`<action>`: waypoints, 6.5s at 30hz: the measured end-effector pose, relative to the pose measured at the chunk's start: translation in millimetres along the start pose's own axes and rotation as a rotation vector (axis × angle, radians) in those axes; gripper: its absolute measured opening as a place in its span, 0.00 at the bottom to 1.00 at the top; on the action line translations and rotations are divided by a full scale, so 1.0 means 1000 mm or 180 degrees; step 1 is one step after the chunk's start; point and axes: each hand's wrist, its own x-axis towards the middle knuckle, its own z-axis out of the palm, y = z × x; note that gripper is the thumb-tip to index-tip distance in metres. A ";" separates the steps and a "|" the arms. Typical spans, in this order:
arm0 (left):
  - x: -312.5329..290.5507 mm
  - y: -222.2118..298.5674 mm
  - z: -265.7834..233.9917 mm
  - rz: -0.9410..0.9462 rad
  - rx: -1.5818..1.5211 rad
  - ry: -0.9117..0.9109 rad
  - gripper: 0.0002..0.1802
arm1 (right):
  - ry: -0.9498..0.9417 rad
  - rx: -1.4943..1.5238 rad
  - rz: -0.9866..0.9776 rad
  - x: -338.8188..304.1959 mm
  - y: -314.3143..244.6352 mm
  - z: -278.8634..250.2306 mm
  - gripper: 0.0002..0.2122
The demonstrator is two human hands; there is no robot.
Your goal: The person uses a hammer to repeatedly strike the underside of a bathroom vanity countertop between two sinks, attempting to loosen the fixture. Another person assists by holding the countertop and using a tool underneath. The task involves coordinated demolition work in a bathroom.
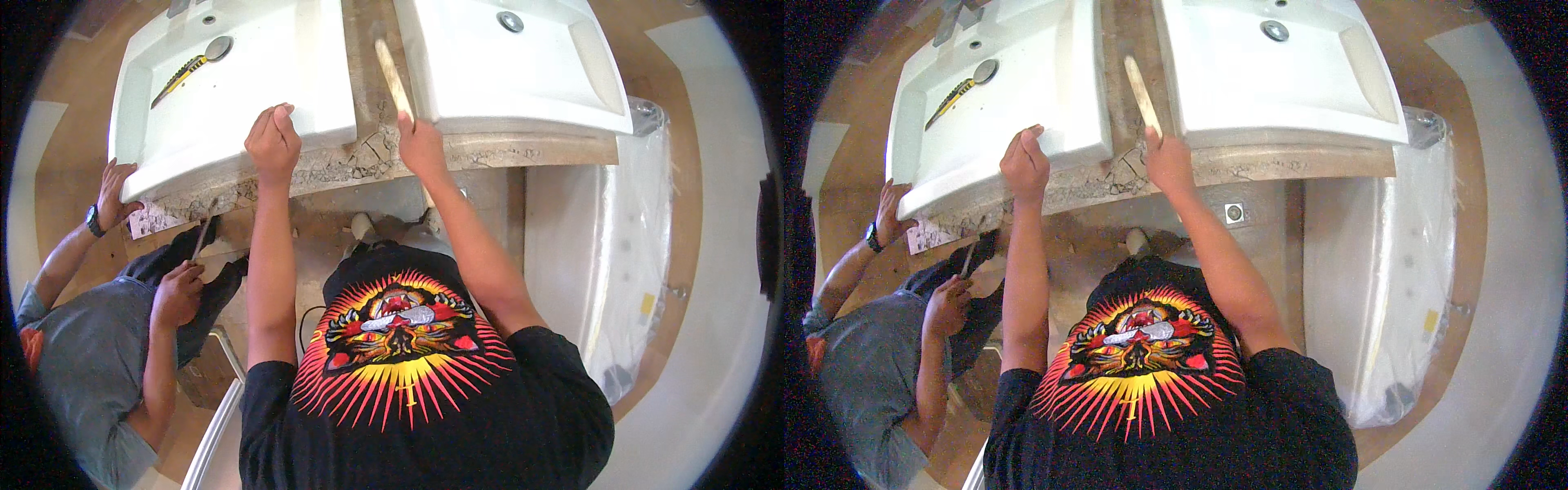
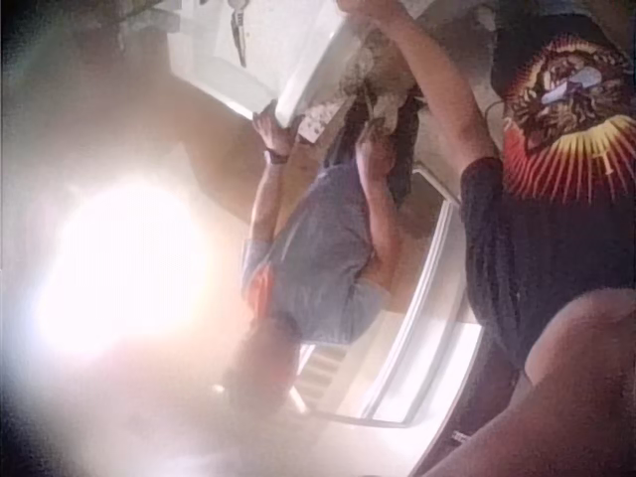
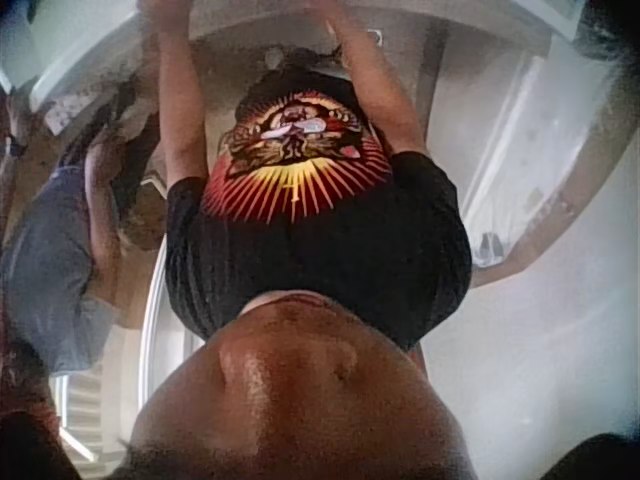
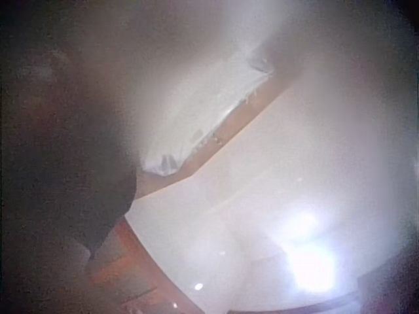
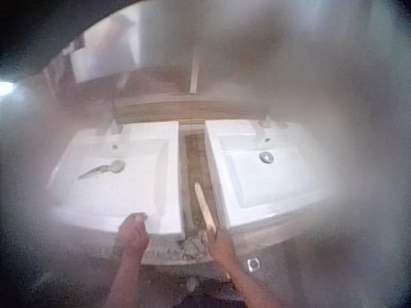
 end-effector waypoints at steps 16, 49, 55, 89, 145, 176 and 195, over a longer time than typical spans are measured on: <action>0.000 0.001 -0.002 -0.0081 0.0112 -0.0041 0.15 | 0.0005 -0.0021 0.0039 -0.012 0.042 0.033 0.26; 0.011 0.010 0.000 -0.0178 0.1074 -0.1119 0.14 | 0.0454 0.0574 -0.0415 0.045 -0.066 -0.040 0.27; 0.009 0.004 0.002 -0.0095 0.1304 -0.1270 0.13 | -0.0198 0.0147 0.0212 -0.020 0.054 0.064 0.27; -0.050 0.061 0.169 -0.0949 0.0974 -0.2074 0.21 | -0.1071 -0.0067 0.0287 -0.117 0.235 -0.114 0.12; -0.055 0.158 0.030 -0.3130 -0.2555 -0.2026 0.14 | -0.0910 -0.0074 -0.0468 0.006 0.070 -0.049 0.15; -0.131 0.103 0.024 -0.2440 -0.0354 -0.1565 0.13 | -0.1737 -0.0273 -0.0170 -0.031 0.097 -0.086 0.26; -0.136 0.107 0.074 -0.0990 0.0500 -0.2391 0.32 | -0.1252 0.0058 0.0090 -0.021 0.101 -0.024 0.26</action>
